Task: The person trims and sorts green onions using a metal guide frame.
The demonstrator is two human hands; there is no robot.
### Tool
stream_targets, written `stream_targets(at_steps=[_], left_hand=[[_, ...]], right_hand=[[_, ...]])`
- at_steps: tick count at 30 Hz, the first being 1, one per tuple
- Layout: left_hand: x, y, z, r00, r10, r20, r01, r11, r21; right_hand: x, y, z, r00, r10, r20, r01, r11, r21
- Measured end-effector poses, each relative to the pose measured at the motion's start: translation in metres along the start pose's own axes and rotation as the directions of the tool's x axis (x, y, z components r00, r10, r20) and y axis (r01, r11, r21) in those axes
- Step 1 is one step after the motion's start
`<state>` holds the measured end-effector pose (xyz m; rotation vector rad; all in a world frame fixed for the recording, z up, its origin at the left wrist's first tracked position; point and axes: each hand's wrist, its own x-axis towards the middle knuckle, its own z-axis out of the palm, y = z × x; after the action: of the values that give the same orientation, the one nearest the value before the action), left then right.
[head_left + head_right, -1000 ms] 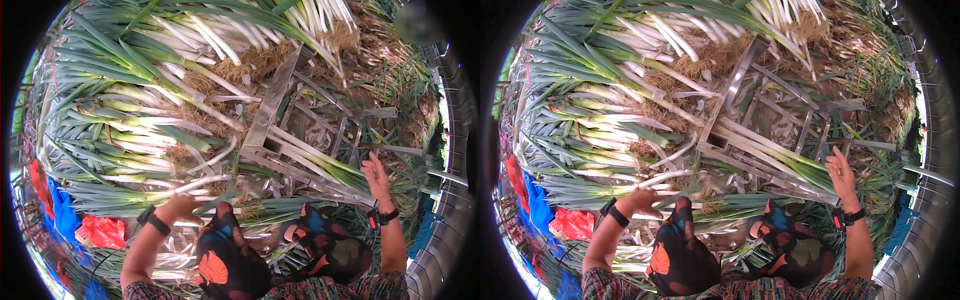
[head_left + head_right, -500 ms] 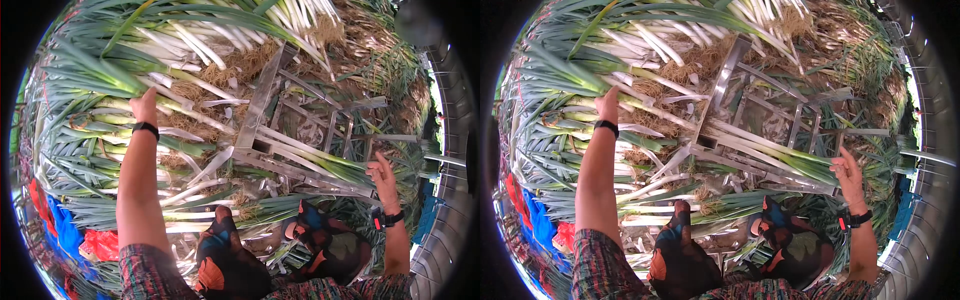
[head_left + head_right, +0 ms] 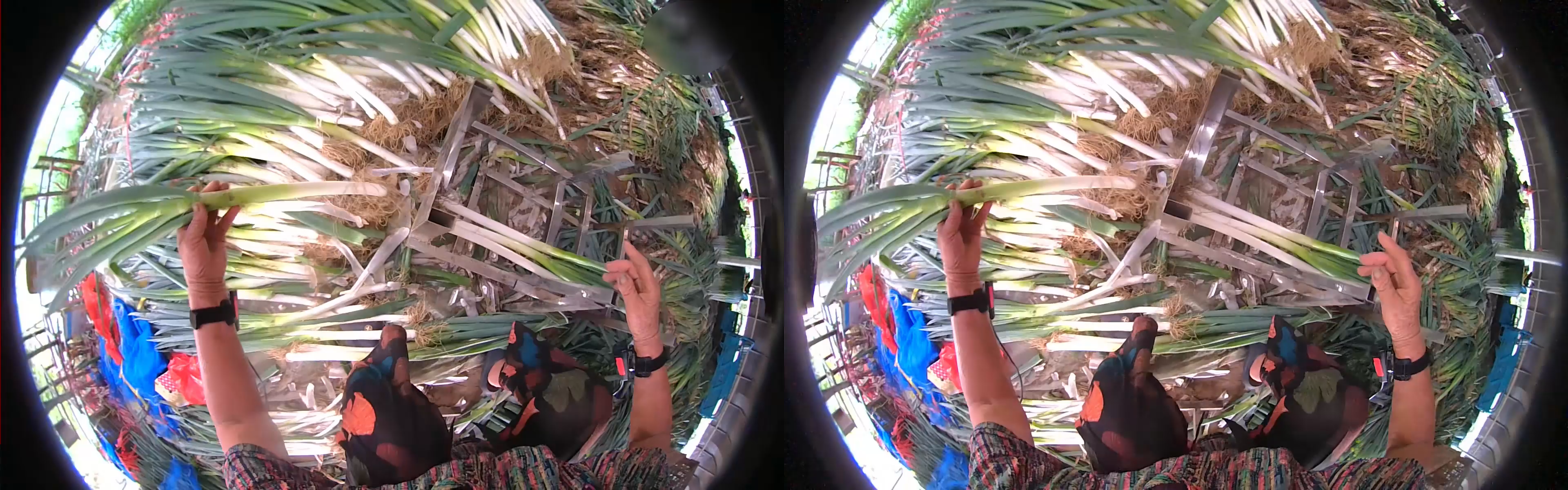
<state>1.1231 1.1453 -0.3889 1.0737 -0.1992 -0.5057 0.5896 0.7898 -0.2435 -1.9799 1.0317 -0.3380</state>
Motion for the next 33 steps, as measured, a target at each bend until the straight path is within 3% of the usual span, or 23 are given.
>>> stream_targets(at_steps=[5, 8, 10, 11, 13, 15, 16, 18, 19, 21, 22, 23, 24, 28, 30, 33], left_hand=[[-0.008, 0.098, 0.05, 0.965, 0.262, 0.034, -0.261, 0.928, 0.265], [-0.029, 0.149, 0.126, 0.924, 0.336, 0.184, -0.383, 0.826, 0.413], [-0.043, 0.158, 0.179, 0.875, 0.375, 0.306, -0.477, 0.774, 0.416], [-0.041, 0.155, 0.197, 0.854, 0.342, 0.391, -0.494, 0.769, 0.407], [-0.061, 0.141, 0.248, 0.774, 0.322, 0.546, -0.578, 0.712, 0.399], [-0.121, 0.135, 0.313, 0.772, 0.244, 0.586, -0.604, 0.569, 0.559], [-0.136, 0.116, 0.335, 0.684, 0.309, 0.661, -0.674, 0.615, 0.41], [-0.172, 0.086, 0.371, 0.523, 0.324, 0.788, -0.827, 0.417, 0.377], [-0.194, 0.077, 0.387, 0.474, 0.233, 0.849, -0.88, 0.154, 0.449], [-0.241, 0.062, 0.405, 0.312, 0.264, 0.913, -0.936, -0.079, 0.343], [-0.259, 0.052, 0.411, 0.284, 0.268, 0.921, -0.944, -0.09, 0.317], [-0.274, 0.043, 0.416, 0.256, 0.27, 0.928, -0.951, -0.103, 0.292], [-0.285, 0.039, 0.42, 0.234, 0.136, 0.963, -0.968, -0.059, 0.244], [-0.314, 0.013, 0.427, 0.073, 0.137, 0.988, -0.995, 0.079, 0.063], [-0.317, 0.025, 0.425, 0.024, 0.241, 0.97, -1.0, 0.025, 0.018], [-0.294, 0.006, 0.41, 0.07, 0.275, 0.959, -0.991, -0.09, 0.098]], right_hand=[[-0.035, -0.029, -0.001, 0.983, -0.185, 0.003, 0.185, 0.981, 0.062], [-0.051, -0.058, 0.013, 0.951, -0.307, 0.032, 0.3, 0.944, 0.14], [-0.06, -0.104, 0.026, 0.827, -0.549, 0.125, 0.537, 0.836, 0.116], [-0.067, -0.133, 0.03, 0.794, -0.574, 0.201, 0.56, 0.819, 0.129], [-0.071, -0.178, 0.033, 0.431, -0.873, 0.227, 0.902, 0.422, -0.09], [-0.081, -0.223, 0.027, 0.205, -0.956, 0.208, 0.935, 0.128, -0.331], [-0.086, -0.231, 0.018, 0.247, -0.943, 0.22, 0.864, 0.112, -0.49], [-0.09, -0.242, 0.004, 0.323, -0.917, 0.235, 0.658, 0.039, -0.752], [-0.089, -0.231, -0.003, 0.438, -0.874, 0.211, 0.595, 0.106, -0.797], [-0.093, -0.199, -0.029, 0.62, -0.758, 0.2, 0.533, 0.221, -0.817], [-0.099, -0.187, -0.044, 0.689, -0.69, 0.223, 0.539, 0.282, -0.794], [-0.106, -0.174, -0.056, 0.802, -0.564, 0.195, 0.489, 0.433, -0.757], [-0.113, -0.16, -0.064, 0.891, -0.419, 0.175, 0.409, 0.573, -0.71], [-0.142, -0.107, -0.085, 0.869, -0.448, 0.209, 0.473, 0.632, -0.614], [-0.161, -0.109, -0.094, 0.871, -0.459, 0.175, 0.449, 0.6, -0.662], [-0.177, -0.106, -0.116, 0.895, -0.393, 0.213, 0.407, 0.518, -0.752]])
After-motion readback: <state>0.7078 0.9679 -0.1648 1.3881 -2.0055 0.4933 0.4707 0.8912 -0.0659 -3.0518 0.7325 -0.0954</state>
